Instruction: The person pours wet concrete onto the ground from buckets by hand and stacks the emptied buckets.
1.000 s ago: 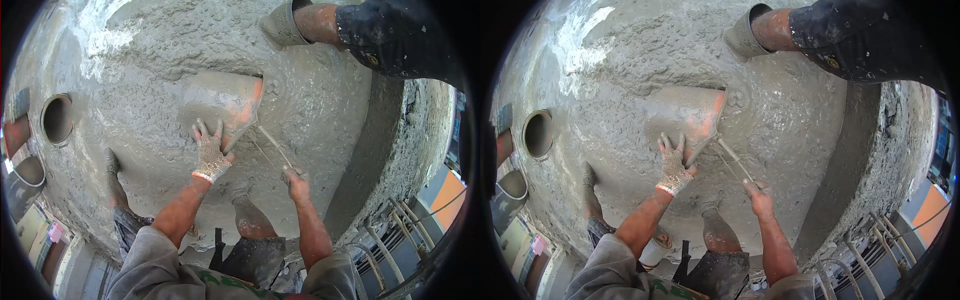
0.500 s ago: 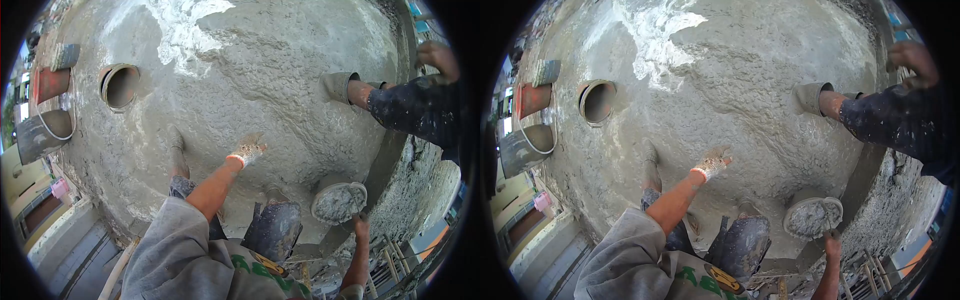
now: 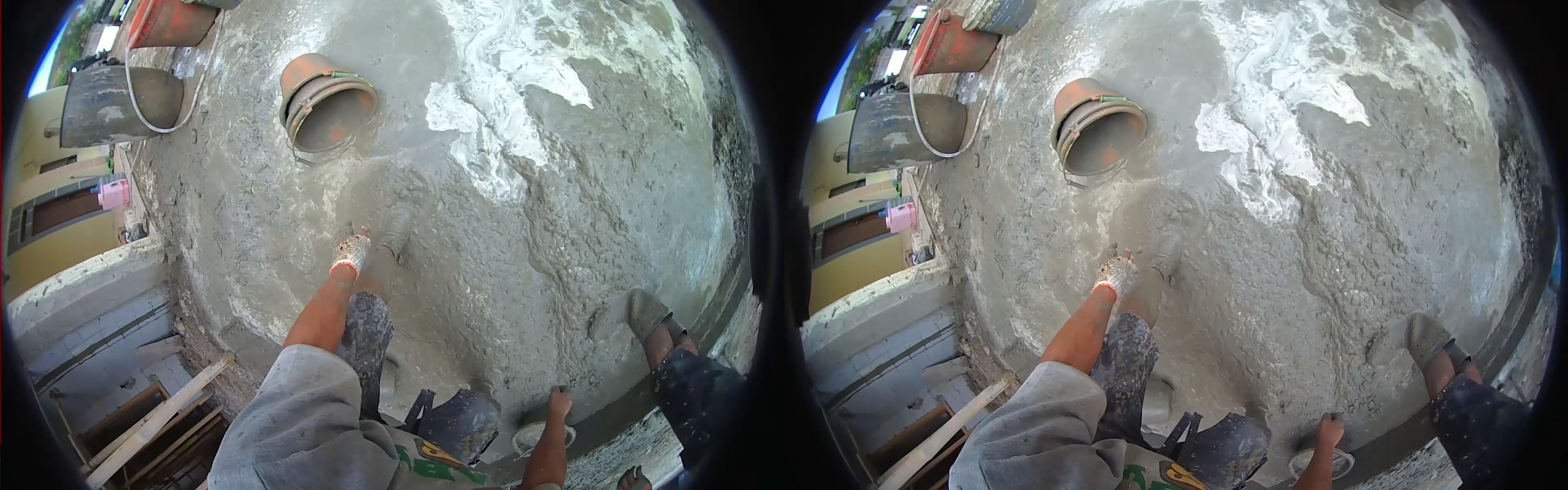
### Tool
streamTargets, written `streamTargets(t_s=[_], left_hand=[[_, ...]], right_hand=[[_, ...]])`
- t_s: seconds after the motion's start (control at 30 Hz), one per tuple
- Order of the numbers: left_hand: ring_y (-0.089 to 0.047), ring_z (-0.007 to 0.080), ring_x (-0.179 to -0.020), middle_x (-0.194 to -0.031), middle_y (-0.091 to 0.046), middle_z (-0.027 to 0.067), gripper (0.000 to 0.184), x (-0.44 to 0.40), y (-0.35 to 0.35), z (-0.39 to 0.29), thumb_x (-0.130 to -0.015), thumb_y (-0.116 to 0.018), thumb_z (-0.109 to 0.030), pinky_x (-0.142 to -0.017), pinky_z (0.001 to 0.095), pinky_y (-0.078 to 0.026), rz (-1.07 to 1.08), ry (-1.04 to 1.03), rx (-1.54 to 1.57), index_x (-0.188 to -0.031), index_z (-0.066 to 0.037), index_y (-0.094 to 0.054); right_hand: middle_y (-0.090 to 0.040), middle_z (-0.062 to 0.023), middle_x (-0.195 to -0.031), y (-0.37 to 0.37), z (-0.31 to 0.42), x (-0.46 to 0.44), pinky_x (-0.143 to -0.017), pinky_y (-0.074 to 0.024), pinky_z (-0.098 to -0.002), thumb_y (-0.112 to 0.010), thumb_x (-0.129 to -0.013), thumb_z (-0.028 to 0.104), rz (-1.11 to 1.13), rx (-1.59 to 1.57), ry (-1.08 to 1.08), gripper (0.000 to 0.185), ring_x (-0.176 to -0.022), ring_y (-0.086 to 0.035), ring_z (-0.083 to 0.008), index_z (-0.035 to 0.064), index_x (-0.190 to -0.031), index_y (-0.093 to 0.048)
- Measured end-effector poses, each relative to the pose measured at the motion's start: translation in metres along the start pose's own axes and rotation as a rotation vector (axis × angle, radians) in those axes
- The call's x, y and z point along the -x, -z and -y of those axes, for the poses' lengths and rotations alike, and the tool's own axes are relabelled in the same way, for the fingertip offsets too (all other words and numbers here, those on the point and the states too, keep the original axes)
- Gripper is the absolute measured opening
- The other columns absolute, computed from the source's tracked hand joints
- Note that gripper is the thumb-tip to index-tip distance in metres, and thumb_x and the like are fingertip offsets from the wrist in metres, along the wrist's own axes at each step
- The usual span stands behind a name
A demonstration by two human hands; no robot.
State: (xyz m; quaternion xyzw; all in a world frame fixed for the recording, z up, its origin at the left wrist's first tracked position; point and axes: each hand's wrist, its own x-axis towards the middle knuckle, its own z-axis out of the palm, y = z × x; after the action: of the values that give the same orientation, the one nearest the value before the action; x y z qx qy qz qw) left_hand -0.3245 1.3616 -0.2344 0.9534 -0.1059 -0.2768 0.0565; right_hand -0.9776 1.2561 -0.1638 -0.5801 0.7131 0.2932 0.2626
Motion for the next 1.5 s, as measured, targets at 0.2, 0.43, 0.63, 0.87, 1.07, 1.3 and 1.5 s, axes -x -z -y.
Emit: streamTargets(t_s=[0.2,0.43,0.63,0.87,1.07,1.3,1.5], left_hand=[[-0.057,0.0316,-0.109,-0.116,-0.059,0.0206,0.047,-0.163,0.066,0.059,-0.091,-0.053,-0.029,-0.092,0.0376,-0.043,-0.341,0.189,0.370,-0.127,0.001,-0.049],[-0.058,0.0333,-0.100,-0.106,-0.060,0.0177,0.043,-0.285,0.154,0.001,-0.087,-0.060,-0.032,-0.085,0.0411,-0.045,-0.103,-0.290,0.271,-0.118,-0.004,-0.054],[-0.058,0.0341,-0.092,-0.099,-0.061,0.0147,0.037,-0.274,0.105,-0.034,-0.079,-0.065,-0.029,-0.082,0.0436,-0.045,-0.325,-0.428,-0.101,-0.106,-0.004,-0.059],[-0.059,0.0344,-0.090,-0.094,-0.062,0.0177,0.036,-0.239,0.137,-0.174,-0.089,-0.052,-0.037,-0.078,0.0437,-0.044,-0.135,-0.623,0.062,-0.097,-0.003,-0.063],[-0.040,0.0376,-0.125,-0.128,-0.049,0.0223,0.064,-0.250,0.089,-0.152,-0.091,-0.040,-0.052,-0.110,0.0446,-0.018,-0.123,-0.513,-0.026,-0.127,0.000,-0.046],[-0.028,0.0334,-0.135,-0.137,-0.041,0.0182,0.066,-0.228,0.100,-0.127,-0.092,-0.033,-0.055,-0.109,0.0578,-0.001,-0.034,-0.671,0.138,-0.131,-0.004,-0.046],[-0.014,0.0364,-0.139,-0.146,-0.026,0.0197,0.080,-0.207,0.099,-0.200,-0.081,-0.056,-0.054,-0.110,0.0560,-0.006,0.044,-0.708,0.270,-0.139,-0.003,-0.034]], right_hand=[[-0.057,-0.0226,-0.115,-0.093,0.622,-0.006,-0.093,-0.0419,-0.0401,-0.064,-0.079,0.036,0.389,-0.371,0.731,0.049,-0.110,-0.053,-0.0366,0.0020,-0.114,-0.056],[-0.053,-0.0185,-0.124,-0.188,0.905,0.051,-0.102,-0.0335,-0.0407,-0.062,-0.078,0.044,0.634,-0.608,0.815,0.058,-0.117,-0.048,-0.0319,0.0048,-0.120,-0.054],[-0.055,-0.0181,-0.122,-0.143,0.796,0.011,-0.094,-0.0406,-0.0395,-0.059,-0.082,0.043,0.631,-0.408,0.834,0.053,-0.115,-0.050,-0.0301,0.0010,-0.113,-0.054],[-0.052,-0.0194,-0.124,-0.209,0.792,-0.001,-0.092,-0.0419,-0.0396,-0.063,-0.080,0.046,0.168,-0.461,1.035,0.059,-0.118,-0.047,-0.0328,-0.0003,-0.115,-0.053],[-0.064,-0.0150,-0.078,-0.064,0.735,-0.023,-0.068,-0.0466,-0.0367,-0.061,-0.086,0.034,0.358,-0.626,0.635,0.034,-0.072,-0.061,-0.0281,0.0015,-0.095,-0.065],[-0.059,-0.0100,-0.064,0.077,0.670,-0.023,-0.058,-0.0436,-0.0303,-0.068,-0.082,0.023,0.349,-0.796,0.557,0.023,-0.060,-0.051,-0.0115,0.0008,-0.076,-0.066],[-0.046,0.0002,-0.054,0.137,0.698,-0.030,-0.050,-0.0363,-0.0286,-0.066,-0.084,0.021,0.205,-0.986,0.677,0.030,-0.055,-0.041,-0.0068,-0.0005,-0.065,-0.059]])
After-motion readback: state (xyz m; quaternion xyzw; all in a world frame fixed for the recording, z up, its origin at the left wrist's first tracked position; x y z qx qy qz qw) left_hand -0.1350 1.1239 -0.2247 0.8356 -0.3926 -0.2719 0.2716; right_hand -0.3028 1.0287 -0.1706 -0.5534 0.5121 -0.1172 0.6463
